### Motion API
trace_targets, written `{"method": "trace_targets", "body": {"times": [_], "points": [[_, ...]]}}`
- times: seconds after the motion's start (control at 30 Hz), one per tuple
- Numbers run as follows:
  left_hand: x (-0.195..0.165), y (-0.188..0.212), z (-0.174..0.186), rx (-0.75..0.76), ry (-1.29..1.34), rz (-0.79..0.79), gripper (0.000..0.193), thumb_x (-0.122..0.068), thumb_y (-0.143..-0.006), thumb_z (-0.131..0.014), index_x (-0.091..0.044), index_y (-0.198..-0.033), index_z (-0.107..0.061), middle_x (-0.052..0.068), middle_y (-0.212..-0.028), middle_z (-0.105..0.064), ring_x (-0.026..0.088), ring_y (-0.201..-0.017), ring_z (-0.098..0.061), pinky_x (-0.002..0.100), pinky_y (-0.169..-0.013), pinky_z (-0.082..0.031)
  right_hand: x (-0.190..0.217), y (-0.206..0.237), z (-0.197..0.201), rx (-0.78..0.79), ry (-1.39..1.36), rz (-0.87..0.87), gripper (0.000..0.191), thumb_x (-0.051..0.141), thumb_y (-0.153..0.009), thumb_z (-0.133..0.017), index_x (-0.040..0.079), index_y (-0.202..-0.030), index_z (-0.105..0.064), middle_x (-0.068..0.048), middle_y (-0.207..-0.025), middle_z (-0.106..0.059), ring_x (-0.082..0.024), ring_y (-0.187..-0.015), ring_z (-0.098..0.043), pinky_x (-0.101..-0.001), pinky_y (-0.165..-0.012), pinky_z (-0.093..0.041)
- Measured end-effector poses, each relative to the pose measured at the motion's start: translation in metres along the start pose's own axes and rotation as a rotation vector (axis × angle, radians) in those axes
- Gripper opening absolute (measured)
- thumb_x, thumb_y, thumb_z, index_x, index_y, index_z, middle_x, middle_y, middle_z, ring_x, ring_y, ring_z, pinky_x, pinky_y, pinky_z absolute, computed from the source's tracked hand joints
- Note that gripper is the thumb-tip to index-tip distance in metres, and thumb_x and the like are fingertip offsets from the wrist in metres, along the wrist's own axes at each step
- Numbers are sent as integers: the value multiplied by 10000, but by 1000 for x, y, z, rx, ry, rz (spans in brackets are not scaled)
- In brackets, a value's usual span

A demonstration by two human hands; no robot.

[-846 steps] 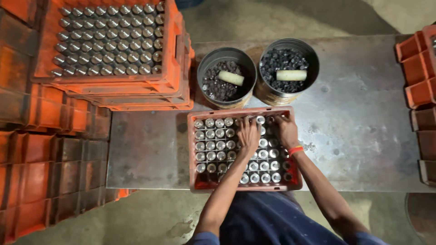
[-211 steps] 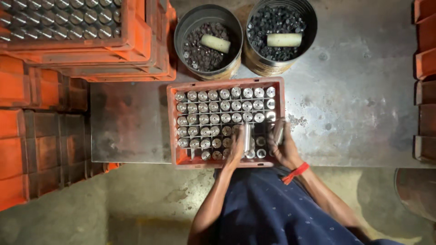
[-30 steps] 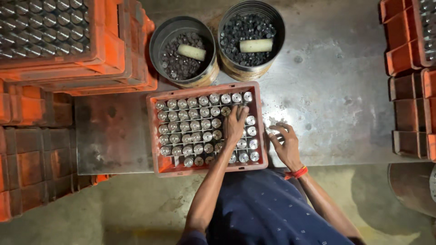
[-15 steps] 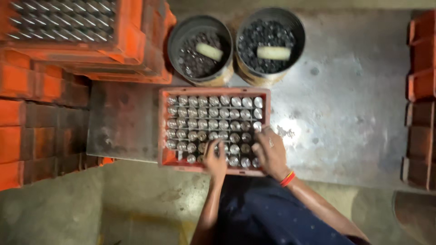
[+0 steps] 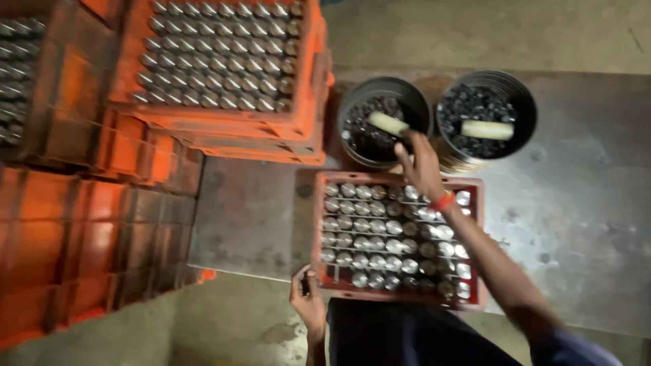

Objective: The person repeatedly picks small cylindrical metal parts from a red crate, inspects them, and places them into one of two nearby metal bins. The person occasionally adjusts the crate and continues the sorting cycle throughout the clip.

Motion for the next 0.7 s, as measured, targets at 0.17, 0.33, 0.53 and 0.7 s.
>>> {"method": "trace_targets", "body": {"times": [0.17,0.33,0.53,0.7], "points": [[4,-76,48,57,22,99,213,-129,-983,-647,-34,-1165,-702,44,-824,-686,105,-738,-607,265,-677,-532,3,-96,-94,263,-22,-66,486,372,-998,-628,34,-1346,-593,-234,-1221,-696,-362,-1132,-701,-420,-956,-537],[13,-115,78,-6,150,164,247,-122,-991,-673,-15,-1213,-689,53,-847,-635,124,-717,-523,283,-605,-419,37,-129,-147,163,139,280,484,283,-1004,-614,-14,-1384,-580,-310,-1401,-547,-480,-1252,-541,-515,-1041,-462],[11,-109,70,-20,77,-4,236,-171,-956,-674,-35,-1149,-676,32,-942,-711,109,-769,-668,251,-658,-570,49,-114,-178,511,370,443,419,324,-816,-667,122,-1183,-677,-172,-1292,-653,-468,-1193,-565,-531,-984,-469],[30,-89,57,-64,145,153,232,-160,-930,-712,-35,-1125,-720,55,-807,-701,123,-676,-621,256,-574,-473,15,-110,-158,681,744,40,453,465,-982,-586,91,-1192,-734,-225,-1099,-747,-357,-1011,-711,-457,-974,-521]]}}
Point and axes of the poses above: each hand's wrist, its own y-axis away from the middle knuckle, its own z-axis out of the back of the hand, x = y × z, the point moved 7 cm from there along -y, towards the middle knuckle
